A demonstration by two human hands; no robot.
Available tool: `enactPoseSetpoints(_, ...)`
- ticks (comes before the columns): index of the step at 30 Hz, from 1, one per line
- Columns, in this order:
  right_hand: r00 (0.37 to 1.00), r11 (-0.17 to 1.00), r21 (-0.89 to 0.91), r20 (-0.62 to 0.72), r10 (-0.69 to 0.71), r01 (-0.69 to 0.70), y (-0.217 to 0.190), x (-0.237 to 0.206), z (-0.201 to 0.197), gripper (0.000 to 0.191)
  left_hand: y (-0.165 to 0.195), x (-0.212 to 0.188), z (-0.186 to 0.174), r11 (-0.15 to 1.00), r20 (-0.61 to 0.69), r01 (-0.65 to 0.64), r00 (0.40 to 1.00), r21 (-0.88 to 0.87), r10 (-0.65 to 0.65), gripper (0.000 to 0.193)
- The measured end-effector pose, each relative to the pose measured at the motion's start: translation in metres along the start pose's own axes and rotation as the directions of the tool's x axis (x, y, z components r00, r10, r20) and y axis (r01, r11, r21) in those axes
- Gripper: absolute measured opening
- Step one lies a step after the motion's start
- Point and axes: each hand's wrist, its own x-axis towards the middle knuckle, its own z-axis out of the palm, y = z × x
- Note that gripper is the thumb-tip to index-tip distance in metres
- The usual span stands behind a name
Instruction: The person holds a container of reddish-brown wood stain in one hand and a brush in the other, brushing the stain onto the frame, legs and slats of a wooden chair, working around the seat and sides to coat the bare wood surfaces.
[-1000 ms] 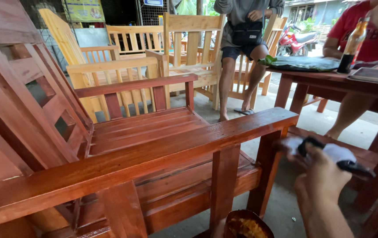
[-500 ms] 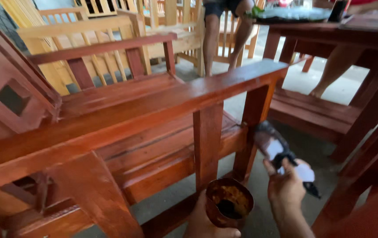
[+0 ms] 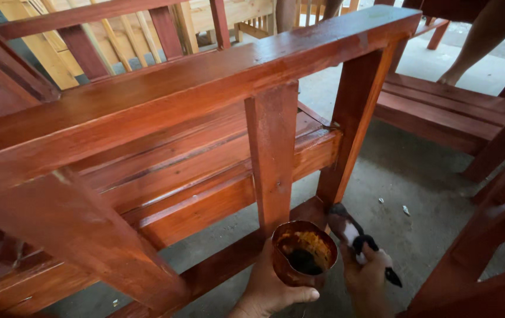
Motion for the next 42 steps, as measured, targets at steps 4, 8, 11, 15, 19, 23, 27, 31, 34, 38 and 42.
enactPoseSetpoints(4,0.937,0.995,0.035,-0.335,0.095,-0.089,-0.003,-0.002,-0.010,0.034,-0.002,-0.001,-0.004,0.999,0.009,0.046,0.999,0.006,-0.046,0.116)
enactPoseSetpoints(8,0.982,0.983,-0.178,-0.188,0.005,-0.039,-0.015,-0.022,0.026,0.035,-0.007,-0.001,-0.007,0.997,0.031,-0.019,0.999,-0.077,0.021,0.118)
enactPoseSetpoints(11,0.985,0.957,-0.289,-0.160,-0.058,0.009,-0.031,-0.044,0.077,0.039,-0.009,0.000,-0.010,0.999,0.014,0.042,0.999,0.035,-0.042,0.117)
enactPoseSetpoints(15,0.982,0.969,-0.206,-0.101,-0.157,0.134,-0.061,-0.069,0.121,0.045,-0.008,0.003,-0.009,0.991,0.026,0.129,0.991,0.028,-0.130,0.119)
enactPoseSetpoints(19,0.987,0.990,-0.046,-0.085,-0.138,0.134,-0.061,-0.064,0.095,0.038,-0.006,0.004,-0.005,0.966,0.021,0.232,0.973,-0.112,-0.231,0.120)
enactPoseSetpoints(23,0.962,0.959,-0.229,-0.178,-0.208,0.165,-0.009,-0.029,0.018,0.022,-0.013,0.005,-0.002,0.991,-0.022,0.132,0.991,-0.022,-0.133,0.120)
enactPoseSetpoints(27,0.962,0.891,-0.405,-0.081,-0.260,0.207,0.025,0.007,-0.048,0.018,-0.022,0.001,-0.004,0.991,-0.018,0.115,0.993,-0.060,-0.117,0.116)
enactPoseSetpoints(31,0.936,0.851,-0.491,-0.177,-0.304,0.184,0.037,0.016,-0.055,0.023,-0.021,-0.002,-0.010,0.994,-0.034,0.103,0.994,-0.040,-0.104,0.117)
enactPoseSetpoints(34,0.895,0.744,-0.667,-0.306,-0.323,0.041,0.045,0.014,-0.038,0.024,-0.017,-0.005,-0.014,0.978,-0.064,0.180,0.983,0.106,-0.173,0.119)
enactPoseSetpoints(38,0.878,0.728,-0.685,-0.366,-0.308,-0.030,0.053,0.006,-0.028,0.022,-0.012,-0.006,-0.017,0.908,-0.083,0.399,0.917,0.128,-0.391,0.124)
enactPoseSetpoints(42,0.877,0.788,-0.614,-0.400,-0.267,-0.040,0.057,0.005,-0.026,0.022,-0.012,-0.013,-0.018,0.968,-0.066,0.251,0.966,0.009,-0.250,0.121)
